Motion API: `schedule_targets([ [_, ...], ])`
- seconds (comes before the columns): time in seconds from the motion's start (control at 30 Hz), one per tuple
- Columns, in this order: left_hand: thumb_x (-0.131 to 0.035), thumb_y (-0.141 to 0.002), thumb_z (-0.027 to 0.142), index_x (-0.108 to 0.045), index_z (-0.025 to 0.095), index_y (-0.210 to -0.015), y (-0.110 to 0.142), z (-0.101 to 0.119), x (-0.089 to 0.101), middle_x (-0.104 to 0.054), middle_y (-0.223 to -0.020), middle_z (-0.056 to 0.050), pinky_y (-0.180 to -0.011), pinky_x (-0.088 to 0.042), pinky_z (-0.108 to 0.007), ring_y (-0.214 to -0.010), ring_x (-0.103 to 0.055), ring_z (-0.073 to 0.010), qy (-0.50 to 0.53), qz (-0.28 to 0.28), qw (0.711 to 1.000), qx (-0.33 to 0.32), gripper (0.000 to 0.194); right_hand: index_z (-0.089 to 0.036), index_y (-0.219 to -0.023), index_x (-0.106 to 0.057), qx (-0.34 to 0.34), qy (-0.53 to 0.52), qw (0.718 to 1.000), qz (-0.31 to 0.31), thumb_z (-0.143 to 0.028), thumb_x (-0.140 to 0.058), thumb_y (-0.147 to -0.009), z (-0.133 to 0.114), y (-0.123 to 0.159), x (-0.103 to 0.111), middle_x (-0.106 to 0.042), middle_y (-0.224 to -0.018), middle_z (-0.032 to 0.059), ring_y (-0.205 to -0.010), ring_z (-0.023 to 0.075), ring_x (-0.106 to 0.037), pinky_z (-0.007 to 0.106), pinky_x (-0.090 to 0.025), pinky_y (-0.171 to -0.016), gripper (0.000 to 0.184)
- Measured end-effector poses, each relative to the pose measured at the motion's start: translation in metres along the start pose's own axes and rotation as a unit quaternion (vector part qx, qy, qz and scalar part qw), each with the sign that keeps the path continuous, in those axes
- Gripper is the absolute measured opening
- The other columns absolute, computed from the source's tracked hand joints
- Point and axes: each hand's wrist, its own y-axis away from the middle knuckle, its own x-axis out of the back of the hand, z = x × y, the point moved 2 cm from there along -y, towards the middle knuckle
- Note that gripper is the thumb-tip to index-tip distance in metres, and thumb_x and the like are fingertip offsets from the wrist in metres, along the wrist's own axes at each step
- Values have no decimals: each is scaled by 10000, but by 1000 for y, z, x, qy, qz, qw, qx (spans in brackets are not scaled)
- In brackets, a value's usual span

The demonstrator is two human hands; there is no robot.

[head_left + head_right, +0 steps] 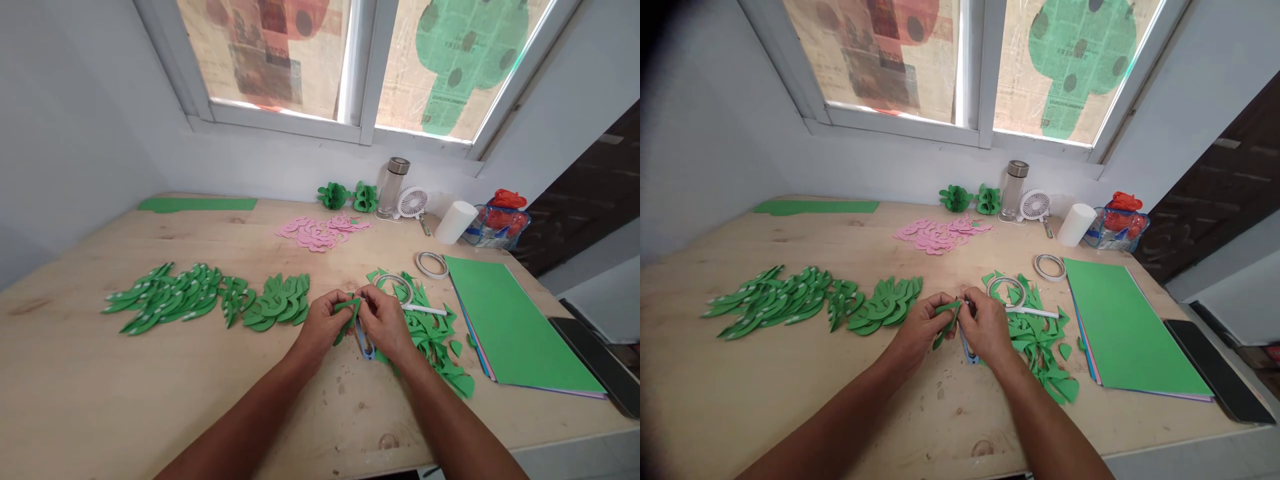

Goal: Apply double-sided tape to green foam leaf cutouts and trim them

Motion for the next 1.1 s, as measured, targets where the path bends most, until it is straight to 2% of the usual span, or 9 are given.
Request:
schedule_targets([
  [0.37,-593,-663,330,-508,168,-639,-1,0,1,-490,-431,45,-387,-263,-195,-382,-431,-85,-18,3,1000,4,185,-176,-750,-570,-2,6,1000,-4,-240,-441,-777,2,-1,-1,-505,-576,-25,-534,115,-465,202,-336,-525,146],
  [0.67,-626,-632,337,-517,166,-635,-2,-3,2,-496,-433,42,-402,-281,-199,-391,-432,-85,-8,3,1000,-4,202,-177,-757,-576,1,-1,1000,2,-244,-443,-779,2,0,-1,-513,-584,-23,-540,117,-471,202,-339,-528,151],
  [1.1,-615,-659,305,-528,163,-651,-1,-1,2,-490,-441,46,-405,-288,-198,-402,-439,-86,1,16,1000,-10,167,-181,-671,-524,7,8,1000,15,-242,-440,-784,1,-1,0,-449,-543,-42,-515,105,-432,207,-290,-503,153],
])
